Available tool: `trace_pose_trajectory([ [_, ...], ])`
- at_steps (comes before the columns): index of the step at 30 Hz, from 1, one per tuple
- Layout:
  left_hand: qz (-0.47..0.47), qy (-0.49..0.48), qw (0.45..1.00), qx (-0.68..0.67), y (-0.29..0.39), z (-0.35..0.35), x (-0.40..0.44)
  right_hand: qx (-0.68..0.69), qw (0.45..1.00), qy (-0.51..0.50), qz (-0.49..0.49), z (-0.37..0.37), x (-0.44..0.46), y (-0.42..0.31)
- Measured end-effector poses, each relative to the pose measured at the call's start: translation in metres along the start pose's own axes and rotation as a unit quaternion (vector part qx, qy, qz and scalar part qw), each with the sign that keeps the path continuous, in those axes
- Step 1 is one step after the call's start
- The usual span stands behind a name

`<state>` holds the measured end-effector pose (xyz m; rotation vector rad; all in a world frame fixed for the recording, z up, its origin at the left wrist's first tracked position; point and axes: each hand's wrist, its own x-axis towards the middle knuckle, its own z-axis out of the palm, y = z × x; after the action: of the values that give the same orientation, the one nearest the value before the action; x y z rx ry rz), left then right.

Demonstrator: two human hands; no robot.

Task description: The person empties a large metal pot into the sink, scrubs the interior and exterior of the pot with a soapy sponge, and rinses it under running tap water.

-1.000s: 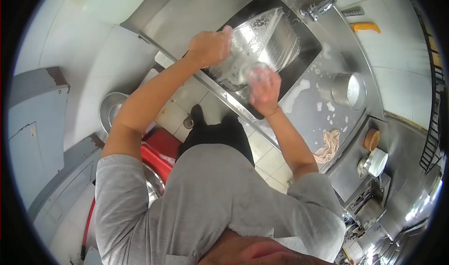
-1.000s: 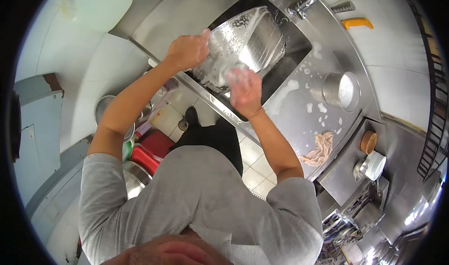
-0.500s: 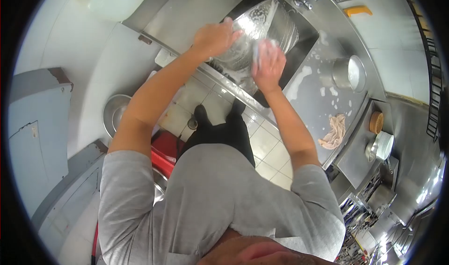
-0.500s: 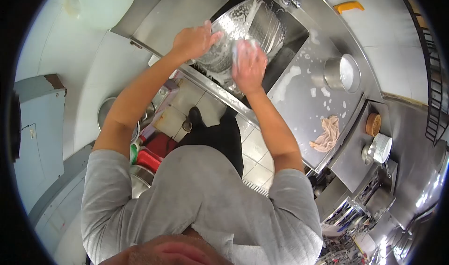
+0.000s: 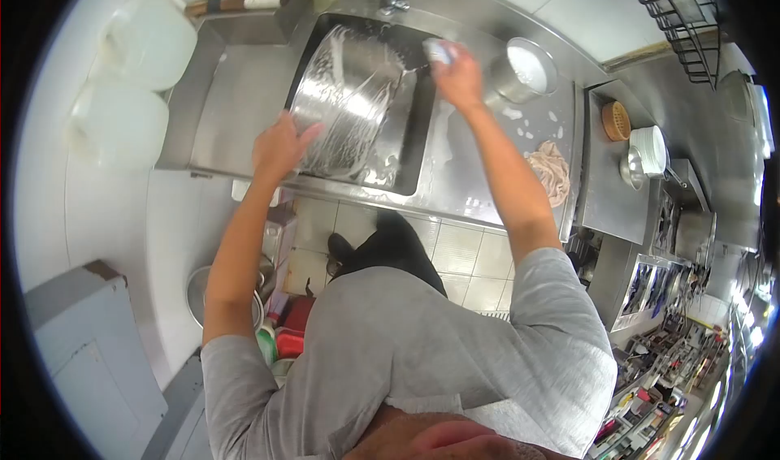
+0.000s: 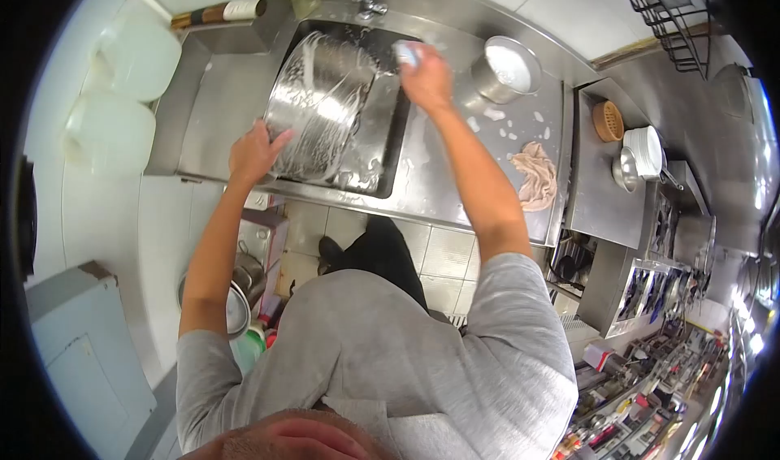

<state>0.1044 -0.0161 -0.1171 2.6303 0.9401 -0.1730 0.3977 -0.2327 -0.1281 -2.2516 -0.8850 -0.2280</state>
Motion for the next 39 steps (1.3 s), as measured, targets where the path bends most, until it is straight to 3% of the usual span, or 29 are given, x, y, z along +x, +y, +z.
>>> trace_pose_trajectory([
  [3,-0.016,-0.034,0.999,-0.019,-0.004,0.007,0.022,-0.086,0.993,0.073,-0.020,-0.082,0.016,0.072],
  [5,0.008,-0.059,0.997,-0.056,-0.015,0.015,0.042,-0.159,0.985,0.063,0.004,-0.115,0.031,0.135],
  [7,0.056,-0.069,0.982,-0.169,-0.017,0.009,0.050,-0.286,0.955,-0.020,0.075,-0.126,0.043,0.154],
  [10,0.056,-0.080,0.936,-0.337,-0.030,0.040,0.063,-0.205,0.964,0.064,-0.158,-0.096,0.059,0.127],
  [11,0.047,-0.084,0.915,-0.391,-0.034,0.049,0.067,-0.109,0.984,0.014,-0.138,-0.073,0.069,0.114],
  [12,0.044,-0.062,0.914,-0.399,-0.024,0.041,0.063,-0.014,0.992,-0.037,-0.116,-0.046,0.079,0.100],
  [14,0.029,-0.160,0.913,-0.374,0.007,0.006,0.071,0.111,0.982,-0.147,0.030,0.004,0.105,0.067],
  [15,0.017,-0.210,0.909,-0.360,0.016,-0.004,0.073,0.254,0.941,-0.168,0.145,0.039,0.121,0.068],
  [16,0.079,-0.158,0.876,-0.449,0.009,0.019,0.080,0.386,0.867,-0.186,0.255,0.075,0.137,0.075],
  [18,0.013,-0.135,0.935,-0.328,0.016,0.017,0.085,0.496,0.767,-0.200,0.354,0.133,0.169,0.087],
  [20,-0.024,-0.140,0.932,-0.332,0.009,0.030,0.096,0.562,0.681,-0.206,0.422,0.158,0.184,0.074],
  [21,-0.019,-0.159,0.901,-0.404,0.012,0.030,0.100,0.576,0.678,-0.202,0.409,0.169,0.186,0.072],
  [23,-0.023,-0.159,0.765,-0.624,0.026,0.026,0.106,0.599,0.672,-0.193,0.389,0.184,0.183,0.076],
  [26,-0.102,-0.156,0.732,-0.655,0.042,0.023,0.137,0.584,0.720,-0.186,0.326,0.190,0.180,0.082],
  [27,-0.097,-0.159,0.734,-0.653,0.044,0.025,0.148,0.572,0.739,-0.180,0.306,0.188,0.180,0.083],
  [30,-0.083,-0.187,0.719,-0.664,0.046,0.026,0.168,0.420,0.872,-0.192,0.163,0.182,0.182,0.079],
  [32,-0.080,-0.223,0.682,-0.691,0.045,0.023,0.175,0.205,0.973,-0.094,-0.037,0.179,0.173,0.071],
  [33,-0.088,-0.194,0.710,-0.671,0.045,0.029,0.176,0.090,0.985,-0.040,-0.139,0.177,0.169,0.065],
  [36,-0.110,-0.125,0.765,-0.623,0.048,0.030,0.172,0.000,0.964,0.019,-0.263,0.187,0.169,0.073],
  [39,-0.121,-0.118,0.756,-0.633,0.046,0.018,0.155,-0.039,0.967,0.080,-0.240,0.187,0.168,0.059],
])
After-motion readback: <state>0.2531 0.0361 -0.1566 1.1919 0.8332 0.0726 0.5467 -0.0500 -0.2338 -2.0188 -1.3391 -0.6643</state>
